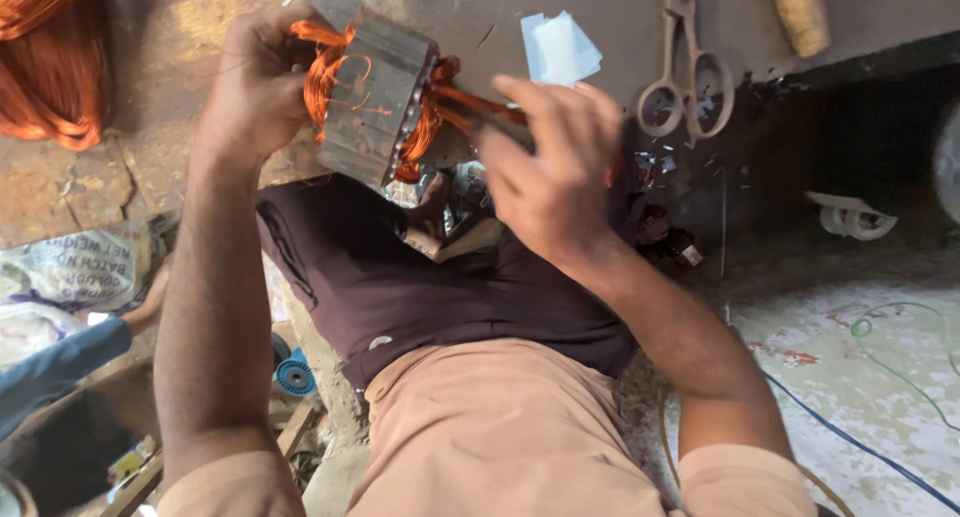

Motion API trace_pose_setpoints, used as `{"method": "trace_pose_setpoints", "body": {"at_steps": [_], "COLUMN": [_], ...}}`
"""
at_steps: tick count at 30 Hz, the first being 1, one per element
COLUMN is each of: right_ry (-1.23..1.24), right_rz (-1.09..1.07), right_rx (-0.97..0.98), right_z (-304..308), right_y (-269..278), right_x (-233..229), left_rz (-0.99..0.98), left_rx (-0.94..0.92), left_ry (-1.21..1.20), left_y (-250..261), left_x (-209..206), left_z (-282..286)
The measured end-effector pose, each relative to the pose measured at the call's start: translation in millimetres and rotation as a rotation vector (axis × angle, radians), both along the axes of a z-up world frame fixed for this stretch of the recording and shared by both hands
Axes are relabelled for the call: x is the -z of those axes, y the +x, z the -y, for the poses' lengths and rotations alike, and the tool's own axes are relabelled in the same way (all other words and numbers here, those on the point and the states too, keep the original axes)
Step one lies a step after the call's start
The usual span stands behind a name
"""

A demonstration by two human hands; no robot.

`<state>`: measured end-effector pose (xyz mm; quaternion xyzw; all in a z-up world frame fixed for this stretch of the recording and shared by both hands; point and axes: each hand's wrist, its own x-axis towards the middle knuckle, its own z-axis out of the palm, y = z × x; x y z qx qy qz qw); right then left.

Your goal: The person cuts a small white insulating strip and places it into a metal core. They then wind a copper wire around the core by hand, repeatedly inserting additional white strips between layers to insulate the windings.

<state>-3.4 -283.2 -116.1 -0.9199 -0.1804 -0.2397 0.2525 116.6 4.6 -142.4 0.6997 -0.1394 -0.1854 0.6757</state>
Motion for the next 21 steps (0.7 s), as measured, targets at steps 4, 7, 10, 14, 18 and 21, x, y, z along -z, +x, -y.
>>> {"method": "trace_pose_setpoints", "body": {"at_steps": [4, 7, 10, 14, 18, 21], "right_ry": [0.06, -0.086, -0.278, -0.272, -0.24, -0.19], "right_rz": [-0.115, -0.124, -0.08, -0.178, -0.195, -0.132], "right_rx": [0.238, 0.221, 0.179, 0.173, 0.097, 0.062], "right_z": [48.4, 71.5, 79.2, 95.3, 112.4, 119.4], "right_y": [-7.9, 0.9, 17.9, 13.7, -1.5, -2.7], "right_x": [-8.0, -4.1, 6.2, 4.5, 0.9, 2.8], "left_rz": [0.01, 0.096, 0.106, 0.258, 0.46, 0.54], "left_rx": [-0.003, -0.043, -0.13, -0.312, -0.617, -0.902], "left_ry": [0.056, 0.138, 0.158, 0.155, 0.216, 0.067], "left_y": [-0.4, -4.9, -13.5, -34.5, -64.8, -93.0], "left_x": [-3.2, -4.8, -7.0, -12.7, -14.2, -21.2], "left_z": [0.3, 3.9, 7.5, 16.3, 14.3, 18.4]}}
